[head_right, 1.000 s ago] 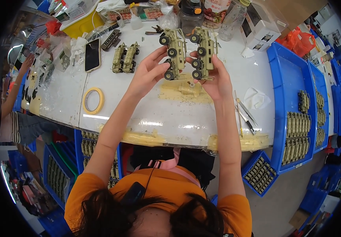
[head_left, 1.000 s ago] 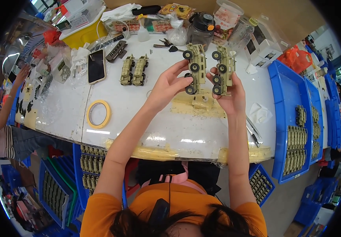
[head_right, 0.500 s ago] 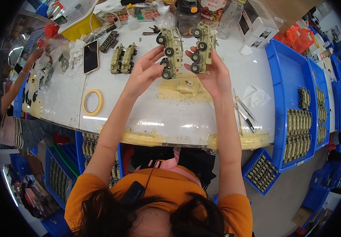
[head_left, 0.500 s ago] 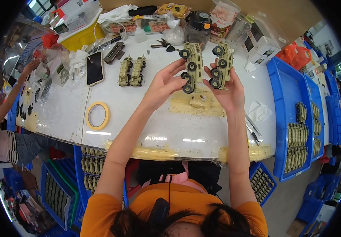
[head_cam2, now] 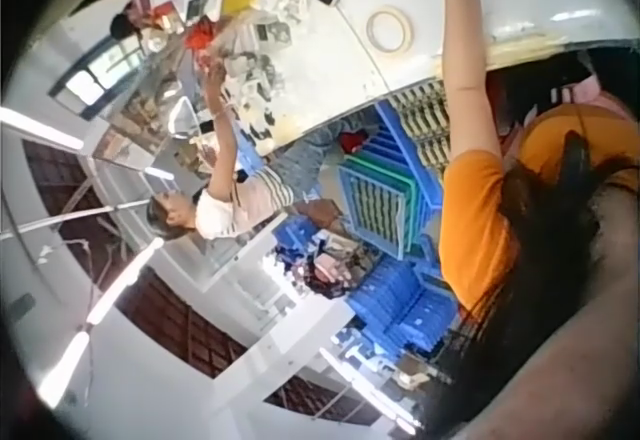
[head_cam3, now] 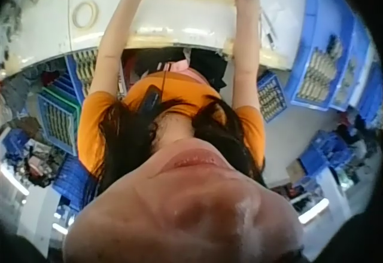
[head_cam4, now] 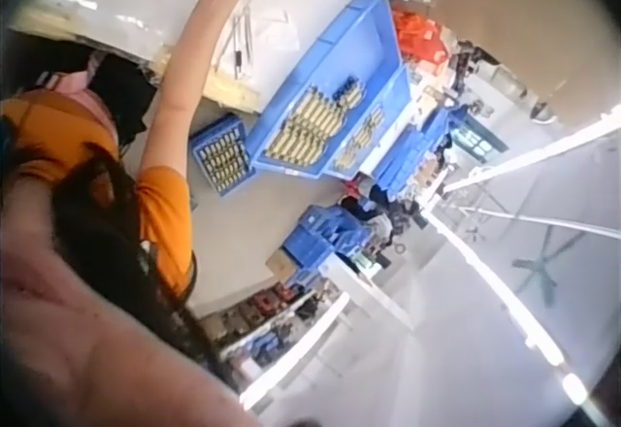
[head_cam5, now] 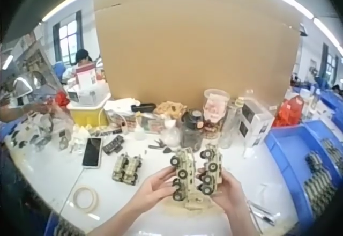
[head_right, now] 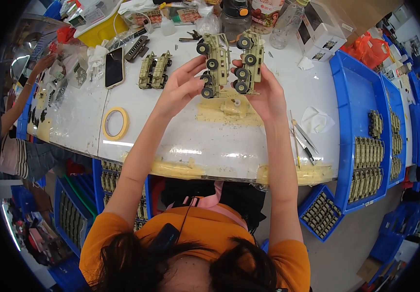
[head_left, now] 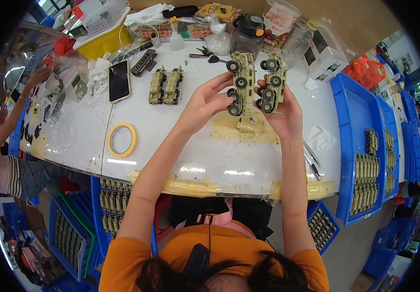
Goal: Inspecting and assembling small plastic toy military tanks at a factory workbench.
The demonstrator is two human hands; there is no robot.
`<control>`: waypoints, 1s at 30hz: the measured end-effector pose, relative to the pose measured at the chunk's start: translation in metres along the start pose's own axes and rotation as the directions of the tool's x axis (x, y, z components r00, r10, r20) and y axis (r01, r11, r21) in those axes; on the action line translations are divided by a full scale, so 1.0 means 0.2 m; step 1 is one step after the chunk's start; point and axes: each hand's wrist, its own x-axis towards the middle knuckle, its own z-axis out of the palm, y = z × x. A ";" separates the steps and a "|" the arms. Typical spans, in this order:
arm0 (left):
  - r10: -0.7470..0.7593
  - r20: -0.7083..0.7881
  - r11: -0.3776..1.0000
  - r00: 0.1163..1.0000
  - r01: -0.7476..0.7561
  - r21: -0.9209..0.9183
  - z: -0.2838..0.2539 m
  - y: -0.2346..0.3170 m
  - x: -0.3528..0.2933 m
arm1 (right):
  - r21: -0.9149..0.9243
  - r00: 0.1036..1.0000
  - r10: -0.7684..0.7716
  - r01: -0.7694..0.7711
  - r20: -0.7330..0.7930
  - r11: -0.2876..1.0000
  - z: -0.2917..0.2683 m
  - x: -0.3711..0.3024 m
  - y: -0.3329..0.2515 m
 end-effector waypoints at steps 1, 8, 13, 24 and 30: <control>-0.001 0.002 1.000 1.000 0.001 0.006 0.00 0.00 0.00 | 0.001 1.000 0.000 0.000 0.000 1.000 0.00 0.00 0.00; -0.012 0.008 1.000 1.000 0.012 0.026 0.00 0.01 0.00 | -0.043 0.999 -0.026 0.025 -0.020 0.999 0.01 0.00 -0.01; -0.003 -0.010 1.000 1.000 0.003 0.013 0.02 0.01 0.00 | -0.029 0.999 -0.025 0.024 -0.032 0.999 0.02 -0.01 0.00; -0.012 -0.019 1.000 1.000 0.012 0.008 0.01 0.00 0.00 | -0.110 0.998 -0.063 0.060 -0.031 0.992 0.03 0.00 0.00; -0.010 -0.021 1.000 1.000 0.011 0.005 0.00 -0.02 0.01 | -0.209 0.993 -0.098 0.083 -0.059 0.974 0.01 0.00 0.01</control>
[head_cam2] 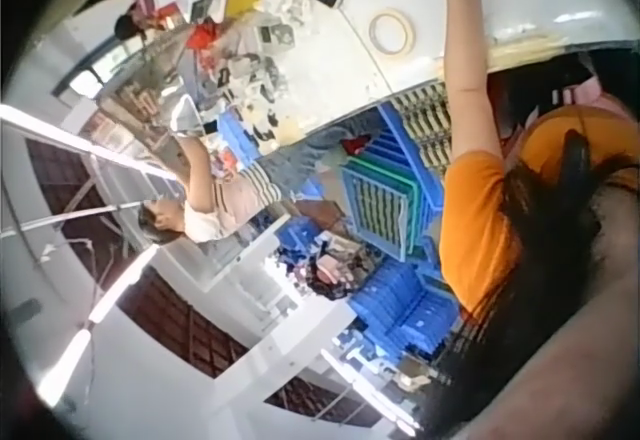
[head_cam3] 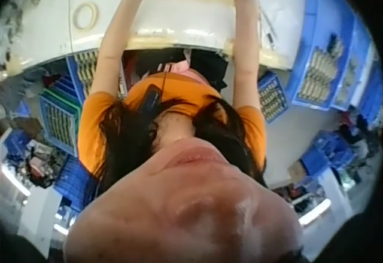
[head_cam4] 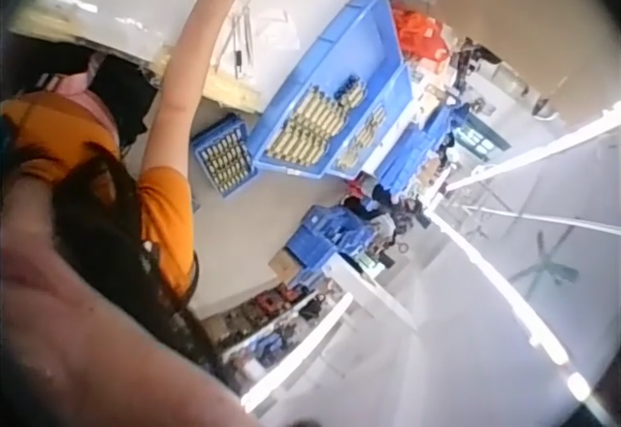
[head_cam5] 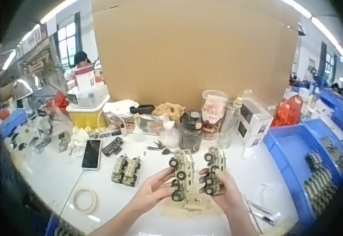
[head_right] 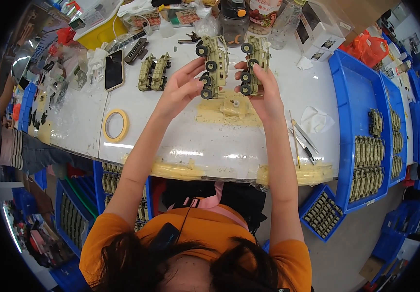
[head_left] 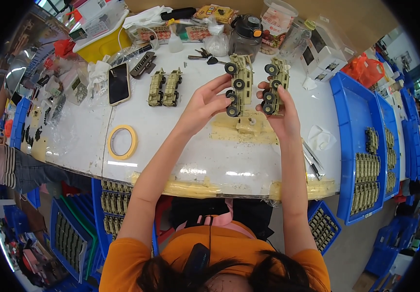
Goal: Inspecting and assembling small plastic toy military tanks at a factory workbench.
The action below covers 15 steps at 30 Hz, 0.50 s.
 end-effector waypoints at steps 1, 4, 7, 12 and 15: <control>0.000 -0.001 1.000 1.000 0.000 0.000 0.00 0.00 0.00 | 0.003 1.000 -0.003 0.003 0.007 1.000 0.01 0.00 0.00; 0.001 0.002 1.000 1.000 -0.001 -0.003 0.00 0.00 0.00 | 0.027 1.000 -0.006 0.005 0.011 1.000 0.01 0.00 0.00; 0.005 0.014 1.000 1.000 -0.005 -0.011 0.00 0.01 0.00 | 0.095 1.000 -0.009 0.008 0.006 0.995 0.00 0.00 0.00; -0.015 -0.006 1.000 1.000 0.016 0.018 0.00 0.01 0.00 | 0.072 0.999 0.018 -0.020 0.031 0.997 0.01 0.00 0.00; -0.014 0.007 1.000 1.000 0.014 0.013 -0.01 0.00 0.00 | 0.122 0.998 0.032 -0.038 0.048 0.992 0.02 0.00 -0.02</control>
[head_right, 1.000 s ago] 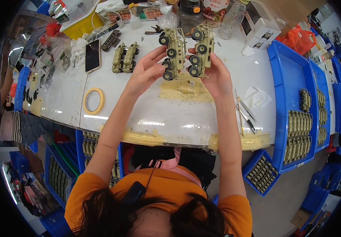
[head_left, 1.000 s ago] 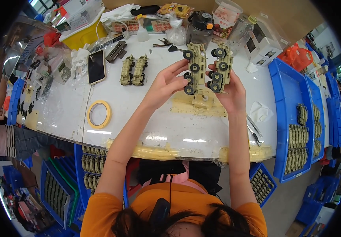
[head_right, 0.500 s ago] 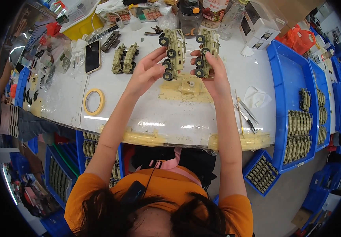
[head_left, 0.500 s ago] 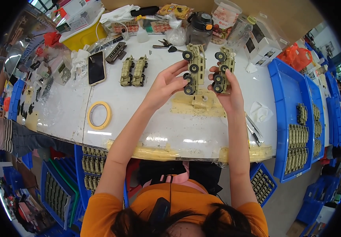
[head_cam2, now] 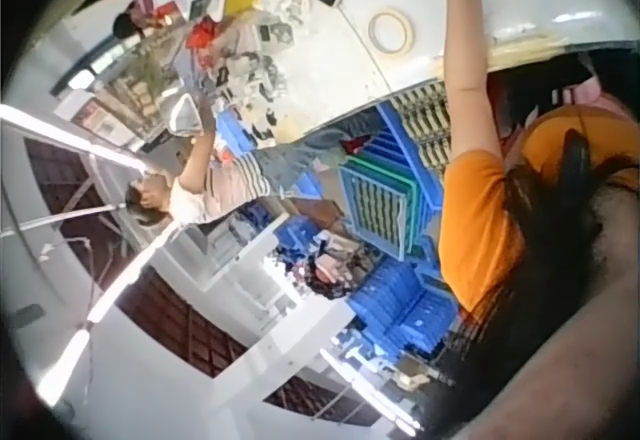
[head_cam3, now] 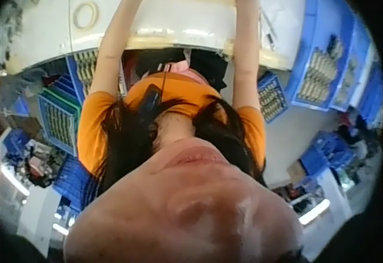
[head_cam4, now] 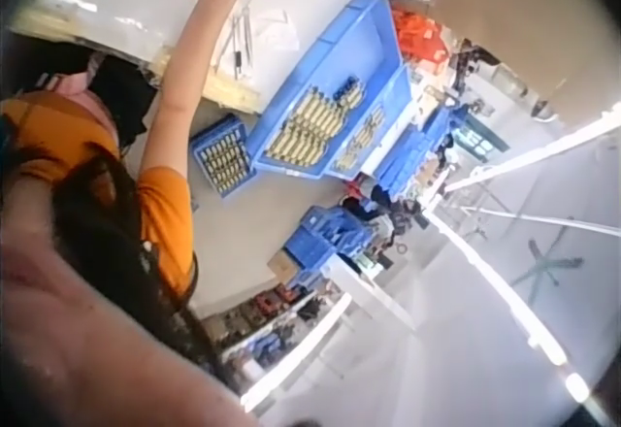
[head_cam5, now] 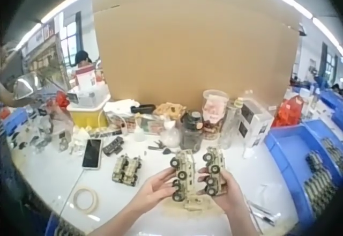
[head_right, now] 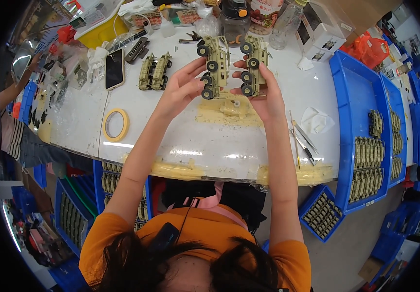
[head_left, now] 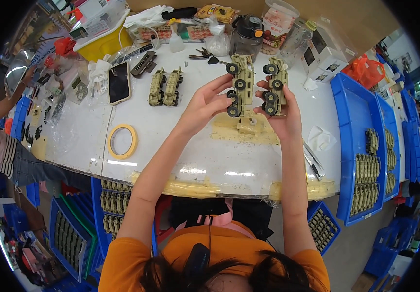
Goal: Inspecting and assembling small plastic toy military tanks at a factory workbench.
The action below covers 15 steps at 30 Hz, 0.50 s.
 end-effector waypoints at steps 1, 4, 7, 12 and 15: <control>0.001 0.006 1.000 1.000 -0.001 -0.003 0.00 0.00 0.00 | 0.026 1.000 0.008 -0.008 0.008 1.000 0.00 0.00 -0.01; 0.002 0.005 1.000 1.000 -0.002 0.002 -0.01 0.00 0.00 | 0.057 1.000 0.015 -0.016 0.009 0.998 -0.01 0.00 -0.01; -0.001 -0.010 1.000 1.000 0.001 0.023 -0.01 0.00 0.00 | 0.074 1.000 0.013 -0.012 -0.020 0.997 -0.03 0.01 0.01; -0.003 -0.013 1.000 1.000 0.003 -0.011 0.00 0.00 0.01 | 0.057 0.999 0.023 -0.024 0.029 0.998 -0.03 0.01 0.01; -0.002 0.004 1.000 1.000 0.002 -0.021 -0.01 0.00 0.01 | 0.038 0.999 0.016 -0.018 0.038 0.999 -0.03 0.01 0.01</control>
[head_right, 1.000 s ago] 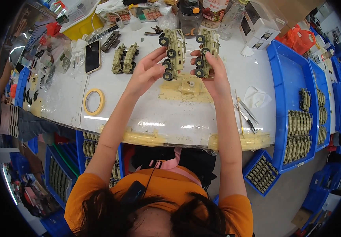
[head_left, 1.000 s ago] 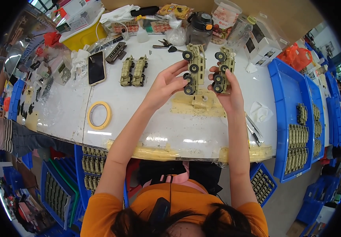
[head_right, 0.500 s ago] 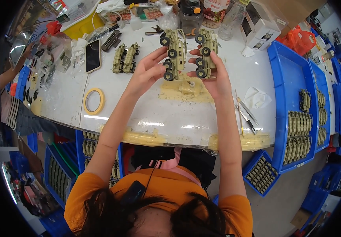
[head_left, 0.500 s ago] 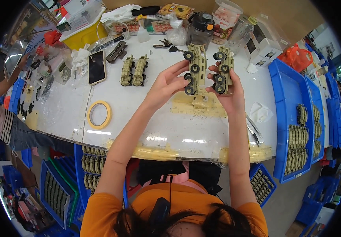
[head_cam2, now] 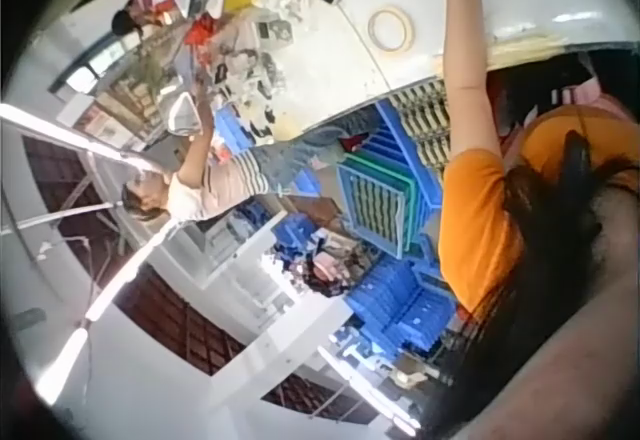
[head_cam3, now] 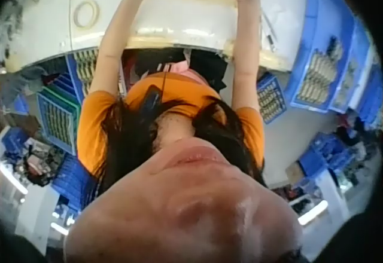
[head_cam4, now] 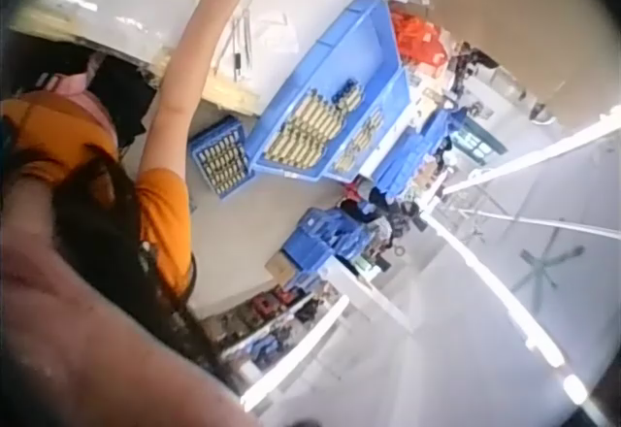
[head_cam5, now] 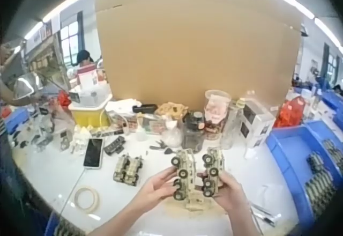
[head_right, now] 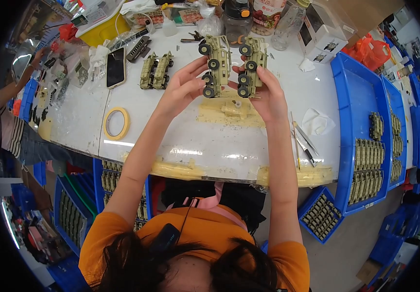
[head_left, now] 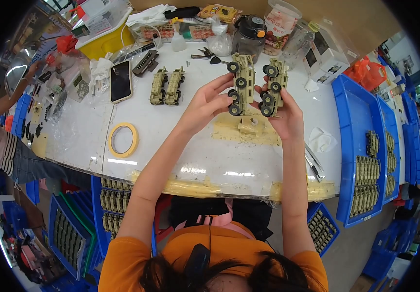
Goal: Inspecting and assembling small plastic toy military tanks at a factory workbench.
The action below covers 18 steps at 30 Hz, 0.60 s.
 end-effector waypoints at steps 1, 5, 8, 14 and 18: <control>0.000 0.009 1.000 1.000 0.000 -0.006 0.00 0.00 0.00 | -0.010 1.000 -0.003 0.003 0.004 1.000 0.00 0.00 0.00; 0.002 0.027 1.000 1.000 -0.002 -0.022 -0.02 -0.01 0.01 | -0.011 1.000 -0.005 0.005 0.001 1.000 0.00 0.00 0.00; 0.004 0.037 0.999 0.999 -0.003 -0.032 -0.03 -0.02 0.01 | -0.002 1.000 -0.005 0.005 -0.006 1.000 0.01 0.00 -0.01; -0.001 0.025 0.998 1.000 0.002 -0.058 -0.03 -0.02 0.01 | -0.048 0.999 0.006 -0.008 -0.036 0.999 0.03 -0.01 -0.02; 0.023 -0.006 0.997 1.000 -0.023 -0.071 -0.03 -0.03 0.02 | -0.091 0.998 0.055 -0.056 -0.007 0.994 0.03 -0.01 -0.03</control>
